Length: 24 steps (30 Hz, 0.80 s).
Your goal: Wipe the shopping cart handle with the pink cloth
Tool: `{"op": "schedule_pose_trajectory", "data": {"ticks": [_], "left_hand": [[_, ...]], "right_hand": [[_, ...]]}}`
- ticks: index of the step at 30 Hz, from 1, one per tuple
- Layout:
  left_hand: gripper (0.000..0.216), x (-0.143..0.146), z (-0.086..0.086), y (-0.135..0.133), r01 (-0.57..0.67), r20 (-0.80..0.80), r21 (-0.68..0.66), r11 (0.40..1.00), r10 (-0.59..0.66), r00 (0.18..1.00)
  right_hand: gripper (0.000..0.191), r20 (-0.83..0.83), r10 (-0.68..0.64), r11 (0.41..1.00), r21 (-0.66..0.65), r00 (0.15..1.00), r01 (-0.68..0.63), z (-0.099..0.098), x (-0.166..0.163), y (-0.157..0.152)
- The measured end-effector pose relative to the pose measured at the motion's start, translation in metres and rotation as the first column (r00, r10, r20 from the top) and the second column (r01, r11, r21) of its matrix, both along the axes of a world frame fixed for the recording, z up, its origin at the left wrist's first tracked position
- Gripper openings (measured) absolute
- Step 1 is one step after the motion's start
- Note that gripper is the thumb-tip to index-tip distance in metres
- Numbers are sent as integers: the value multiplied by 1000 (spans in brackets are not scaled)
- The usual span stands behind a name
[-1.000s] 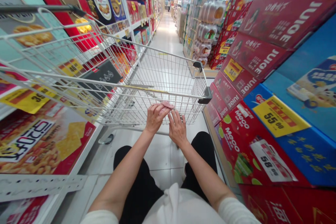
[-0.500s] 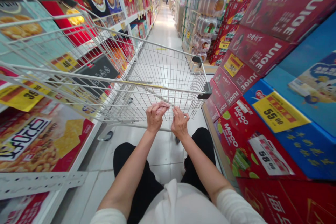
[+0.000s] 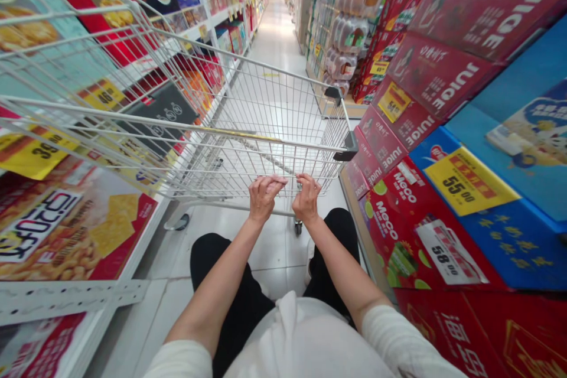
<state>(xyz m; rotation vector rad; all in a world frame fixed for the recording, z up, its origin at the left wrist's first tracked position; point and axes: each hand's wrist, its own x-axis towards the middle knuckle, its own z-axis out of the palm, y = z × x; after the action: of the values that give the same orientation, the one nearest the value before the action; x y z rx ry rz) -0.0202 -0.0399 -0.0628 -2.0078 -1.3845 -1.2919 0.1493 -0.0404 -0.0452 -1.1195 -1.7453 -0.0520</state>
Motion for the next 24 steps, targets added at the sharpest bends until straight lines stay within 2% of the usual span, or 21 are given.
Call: {"op": "schedule_pose_trajectory", "data": {"ticks": [2,5,7,10,12,17,19,22,24], "left_hand": [[30,1,3,5,3,30,13,1000,-3,1000],[23,5,3,12,-65,46,37,997,63,997],[23,7,-7,9,-91,22,4,996,91,996],[31,6,-27,-4,-21,-46,-75,997,18,999],[33,4,-34,-11,-12,-53,-91,996,8,999],[22,-2,-26,1,-89,11,-35,995,90,996],[23,-5,-26,5,-38,-10,-28,999,38,999],[31,-10,-36,-1,68,-57,-70,995,-72,996],[31,-11,-42,-6,57,-73,-95,994,-64,995]], "right_hand": [[51,-7,-4,1000,1,1000,4,-1,0,1],[51,-16,-9,1000,10,1000,10,-1,0,0],[51,-16,-1,1000,22,1000,2,-2,1,-1],[53,-7,10,1000,22,1000,-10,-2,3,-1],[54,7,15,1000,11,1000,-15,-3,5,0],[48,26,8,1000,21,1000,-8,-7,5,2],[48,28,-5,1000,-2,1000,5,-9,5,2],[49,62,-6,1000,-23,998,7,-14,6,3],[50,102,0,1000,-20,995,2,-17,7,5]]}}
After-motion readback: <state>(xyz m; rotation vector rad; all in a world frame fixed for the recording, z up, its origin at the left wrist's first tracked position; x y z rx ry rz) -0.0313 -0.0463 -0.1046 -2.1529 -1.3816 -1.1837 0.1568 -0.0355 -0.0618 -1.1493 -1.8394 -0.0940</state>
